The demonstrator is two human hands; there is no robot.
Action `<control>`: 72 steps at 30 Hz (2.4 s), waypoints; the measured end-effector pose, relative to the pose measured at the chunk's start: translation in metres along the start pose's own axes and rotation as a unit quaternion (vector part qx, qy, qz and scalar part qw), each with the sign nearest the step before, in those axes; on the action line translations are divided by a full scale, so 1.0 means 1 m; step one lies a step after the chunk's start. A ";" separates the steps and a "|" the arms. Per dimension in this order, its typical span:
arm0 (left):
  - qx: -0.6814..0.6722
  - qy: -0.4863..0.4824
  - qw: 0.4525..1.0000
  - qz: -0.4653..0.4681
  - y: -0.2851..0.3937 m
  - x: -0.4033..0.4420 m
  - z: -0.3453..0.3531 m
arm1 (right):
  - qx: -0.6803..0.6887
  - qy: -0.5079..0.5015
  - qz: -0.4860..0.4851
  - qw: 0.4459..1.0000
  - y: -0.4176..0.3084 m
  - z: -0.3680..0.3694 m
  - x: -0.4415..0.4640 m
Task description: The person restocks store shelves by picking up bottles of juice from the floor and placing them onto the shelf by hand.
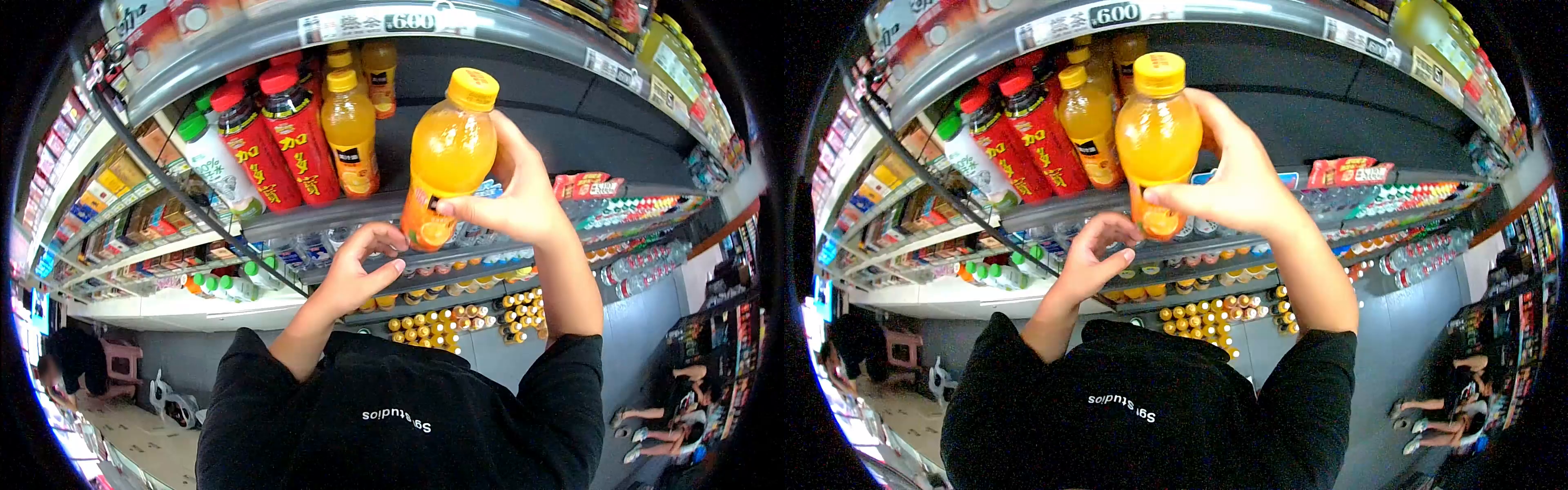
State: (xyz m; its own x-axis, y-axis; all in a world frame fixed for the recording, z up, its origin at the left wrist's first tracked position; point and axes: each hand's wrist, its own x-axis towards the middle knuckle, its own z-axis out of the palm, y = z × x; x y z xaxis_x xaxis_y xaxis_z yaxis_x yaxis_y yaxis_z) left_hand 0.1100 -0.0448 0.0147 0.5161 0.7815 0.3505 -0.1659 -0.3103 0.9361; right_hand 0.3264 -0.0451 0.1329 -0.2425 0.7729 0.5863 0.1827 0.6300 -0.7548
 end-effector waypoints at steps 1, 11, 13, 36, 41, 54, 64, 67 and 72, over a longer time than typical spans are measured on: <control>-0.001 -0.007 1.000 0.000 -0.001 0.001 0.001 | 0.001 0.007 -0.003 1.000 -0.004 0.001 -0.005; 0.002 -0.021 1.000 -0.006 -0.013 0.007 0.009 | -0.114 0.088 0.004 0.990 0.060 -0.009 0.045; 0.011 -0.018 1.000 -0.013 -0.017 0.004 0.007 | -0.180 0.092 0.016 0.979 0.072 -0.010 0.065; 0.031 0.044 0.996 -0.071 -0.034 -0.012 -0.028 | -0.245 0.044 0.083 0.965 0.151 0.021 0.150; 0.015 0.051 0.995 -0.082 -0.037 -0.013 -0.030 | -0.228 0.026 0.073 0.971 0.170 0.023 0.159; 0.001 0.048 0.995 -0.089 -0.039 -0.017 -0.034 | -0.204 0.038 0.060 0.976 0.160 0.021 0.156; -0.002 0.051 0.995 -0.081 -0.042 -0.019 -0.038 | -0.192 0.020 0.069 0.979 0.177 0.019 0.163; 0.006 0.044 0.995 -0.086 -0.043 -0.018 -0.037 | -0.184 0.048 0.102 0.976 0.177 0.006 0.151; -0.028 0.004 0.991 -0.133 -0.058 -0.016 -0.029 | -0.029 0.149 0.094 0.984 0.123 -0.027 0.072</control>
State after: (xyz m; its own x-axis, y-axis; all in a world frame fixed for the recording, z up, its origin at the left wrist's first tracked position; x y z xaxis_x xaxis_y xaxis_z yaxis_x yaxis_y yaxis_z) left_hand 0.0868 -0.0242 -0.0441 0.5413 0.8359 0.0907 -0.0705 -0.0624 0.9956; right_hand 0.3571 0.0901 0.0905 0.0899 0.8588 0.5044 0.2536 0.4700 -0.8454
